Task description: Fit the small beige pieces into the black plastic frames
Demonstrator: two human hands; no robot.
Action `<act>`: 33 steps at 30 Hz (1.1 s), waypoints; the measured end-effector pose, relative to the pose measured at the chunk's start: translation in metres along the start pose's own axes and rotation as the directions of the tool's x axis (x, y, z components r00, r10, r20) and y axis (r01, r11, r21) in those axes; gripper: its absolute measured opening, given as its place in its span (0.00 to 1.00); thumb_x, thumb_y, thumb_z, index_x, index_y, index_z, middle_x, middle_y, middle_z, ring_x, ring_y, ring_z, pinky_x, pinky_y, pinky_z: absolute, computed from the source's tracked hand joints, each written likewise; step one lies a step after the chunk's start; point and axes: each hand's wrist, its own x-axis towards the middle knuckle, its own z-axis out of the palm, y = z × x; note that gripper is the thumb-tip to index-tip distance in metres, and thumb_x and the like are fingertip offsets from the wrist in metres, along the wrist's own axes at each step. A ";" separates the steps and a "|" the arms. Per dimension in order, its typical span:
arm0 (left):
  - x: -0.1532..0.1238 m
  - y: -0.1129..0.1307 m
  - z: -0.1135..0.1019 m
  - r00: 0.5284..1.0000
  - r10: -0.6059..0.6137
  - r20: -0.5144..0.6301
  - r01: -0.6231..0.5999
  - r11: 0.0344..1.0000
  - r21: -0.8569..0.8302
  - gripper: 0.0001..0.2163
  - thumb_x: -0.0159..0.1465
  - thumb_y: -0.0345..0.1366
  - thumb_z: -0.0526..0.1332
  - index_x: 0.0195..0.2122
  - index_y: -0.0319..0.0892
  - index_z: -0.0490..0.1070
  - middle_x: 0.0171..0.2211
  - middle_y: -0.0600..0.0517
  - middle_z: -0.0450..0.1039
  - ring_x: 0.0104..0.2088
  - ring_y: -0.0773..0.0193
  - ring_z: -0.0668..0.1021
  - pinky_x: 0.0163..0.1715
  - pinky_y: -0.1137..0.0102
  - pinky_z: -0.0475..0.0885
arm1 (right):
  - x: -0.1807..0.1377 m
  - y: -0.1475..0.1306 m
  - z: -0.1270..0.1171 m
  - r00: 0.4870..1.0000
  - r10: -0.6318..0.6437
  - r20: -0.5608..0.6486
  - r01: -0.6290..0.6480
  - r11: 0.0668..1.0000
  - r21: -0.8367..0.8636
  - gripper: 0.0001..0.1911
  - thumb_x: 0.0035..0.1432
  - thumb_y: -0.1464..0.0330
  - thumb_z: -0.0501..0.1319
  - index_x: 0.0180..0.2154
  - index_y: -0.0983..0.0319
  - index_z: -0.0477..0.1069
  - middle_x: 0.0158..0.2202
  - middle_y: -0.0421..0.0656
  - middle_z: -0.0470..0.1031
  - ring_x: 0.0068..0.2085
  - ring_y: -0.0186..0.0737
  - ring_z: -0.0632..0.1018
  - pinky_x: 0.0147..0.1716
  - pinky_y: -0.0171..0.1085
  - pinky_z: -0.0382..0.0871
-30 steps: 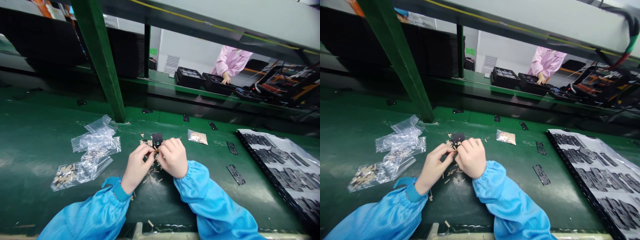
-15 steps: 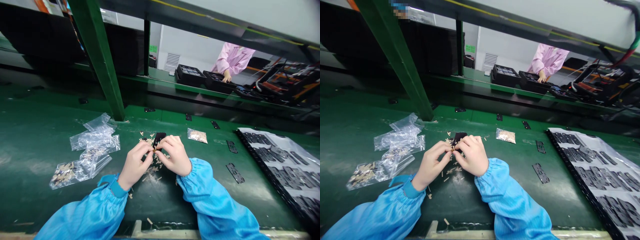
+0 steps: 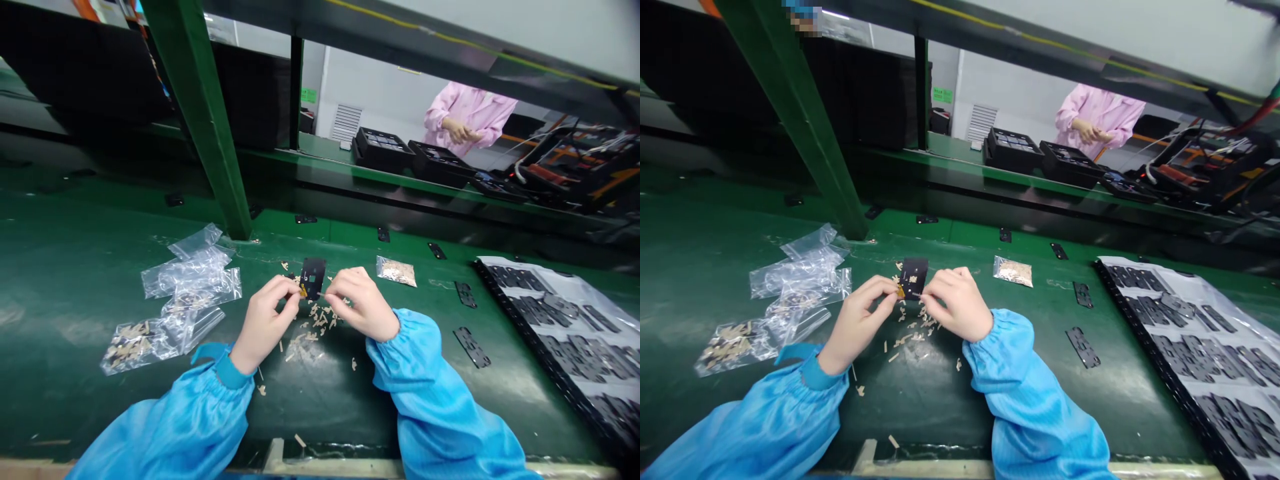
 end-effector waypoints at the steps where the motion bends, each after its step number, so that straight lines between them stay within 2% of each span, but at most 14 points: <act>1: 0.001 -0.001 0.000 0.999 -0.036 0.010 0.036 0.998 -0.044 0.08 0.61 0.32 0.52 0.27 0.41 0.67 0.30 0.52 0.67 0.34 0.64 0.71 0.36 0.71 0.64 | 0.000 0.001 0.000 0.998 -0.044 0.039 0.047 0.997 -0.062 0.14 0.61 0.68 0.51 0.24 0.63 0.66 0.24 0.39 0.67 0.28 0.33 0.67 0.35 0.37 0.55; 3: 0.002 -0.004 -0.001 0.994 -0.103 0.040 0.108 0.983 -0.147 0.08 0.61 0.33 0.52 0.26 0.41 0.66 0.29 0.53 0.66 0.32 0.65 0.70 0.34 0.72 0.64 | -0.001 0.001 0.000 0.988 -0.119 0.103 0.135 0.978 -0.162 0.14 0.60 0.69 0.50 0.24 0.63 0.66 0.23 0.39 0.66 0.28 0.34 0.65 0.36 0.39 0.54; 5: 0.002 -0.006 0.000 0.985 -0.156 0.072 0.169 0.953 -0.251 0.08 0.61 0.34 0.53 0.25 0.40 0.66 0.27 0.54 0.65 0.31 0.66 0.70 0.33 0.72 0.64 | -0.001 0.001 0.001 0.980 -0.162 0.116 0.181 0.966 -0.182 0.09 0.57 0.72 0.51 0.27 0.63 0.67 0.26 0.41 0.67 0.29 0.35 0.65 0.36 0.39 0.54; 8: 0.002 -0.007 0.002 0.970 -0.203 0.132 0.238 0.899 -0.368 0.07 0.60 0.35 0.55 0.25 0.40 0.66 0.27 0.54 0.65 0.30 0.66 0.69 0.33 0.72 0.64 | -0.002 -0.002 0.003 0.981 -0.188 0.051 0.194 0.971 -0.137 0.08 0.52 0.76 0.52 0.32 0.63 0.68 0.30 0.42 0.68 0.32 0.37 0.65 0.36 0.40 0.55; 11: 0.001 -0.005 0.004 0.955 -0.207 0.214 0.284 0.846 -0.450 0.07 0.59 0.35 0.56 0.25 0.40 0.66 0.26 0.55 0.64 0.29 0.67 0.68 0.32 0.72 0.64 | -0.002 -0.007 0.006 0.979 -0.199 -0.045 0.190 0.970 -0.151 0.09 0.54 0.76 0.52 0.33 0.63 0.68 0.31 0.43 0.69 0.33 0.37 0.66 0.35 0.39 0.55; 15: -0.001 -0.002 0.005 0.941 -0.186 0.282 0.310 0.807 -0.503 0.07 0.58 0.33 0.56 0.23 0.40 0.66 0.24 0.56 0.64 0.28 0.68 0.67 0.31 0.73 0.62 | -0.001 -0.012 0.008 0.967 -0.225 -0.121 0.201 0.963 -0.180 0.08 0.57 0.75 0.52 0.30 0.62 0.68 0.31 0.43 0.69 0.34 0.37 0.66 0.34 0.39 0.56; 22: -0.004 0.001 0.005 0.932 -0.185 0.313 0.328 0.799 -0.504 0.07 0.60 0.35 0.55 0.25 0.40 0.67 0.25 0.55 0.65 0.28 0.67 0.68 0.31 0.72 0.63 | -0.001 -0.011 0.009 0.959 -0.227 -0.170 0.205 0.969 -0.142 0.08 0.56 0.75 0.53 0.28 0.61 0.68 0.29 0.42 0.68 0.32 0.36 0.66 0.34 0.39 0.57; 24: -0.004 0.001 0.004 0.947 -0.196 0.256 0.301 0.821 -0.485 0.06 0.60 0.35 0.56 0.27 0.40 0.67 0.26 0.54 0.65 0.29 0.67 0.69 0.31 0.72 0.64 | -0.001 -0.011 0.008 0.963 -0.180 -0.202 0.163 0.982 -0.098 0.07 0.55 0.76 0.53 0.28 0.61 0.67 0.29 0.42 0.67 0.32 0.37 0.66 0.34 0.39 0.57; 27: -0.004 0.002 0.004 0.972 -0.227 0.068 0.234 0.876 -0.421 0.04 0.58 0.34 0.59 0.28 0.40 0.67 0.27 0.55 0.66 0.30 0.68 0.69 0.31 0.73 0.64 | -0.001 -0.012 0.005 0.972 -0.019 -0.236 0.037 0.997 0.071 0.04 0.54 0.75 0.54 0.29 0.62 0.65 0.30 0.43 0.67 0.34 0.38 0.68 0.34 0.40 0.59; 30: -0.005 0.003 0.004 0.967 -0.246 -0.070 0.202 0.903 -0.379 0.04 0.56 0.33 0.61 0.30 0.41 0.65 0.29 0.56 0.66 0.30 0.70 0.70 0.30 0.75 0.66 | 0.000 -0.014 0.006 0.973 0.160 -0.168 -0.104 0.948 0.300 0.03 0.54 0.73 0.55 0.28 0.61 0.62 0.28 0.41 0.66 0.33 0.37 0.69 0.33 0.37 0.62; 33: -0.005 0.005 0.004 0.959 -0.235 -0.162 0.168 0.924 -0.345 0.05 0.55 0.32 0.61 0.31 0.42 0.64 0.29 0.56 0.66 0.30 0.71 0.71 0.31 0.76 0.67 | 0.001 -0.016 0.011 0.958 0.265 -0.107 -0.200 0.889 0.413 0.06 0.54 0.72 0.55 0.25 0.61 0.60 0.26 0.39 0.65 0.30 0.34 0.68 0.32 0.35 0.63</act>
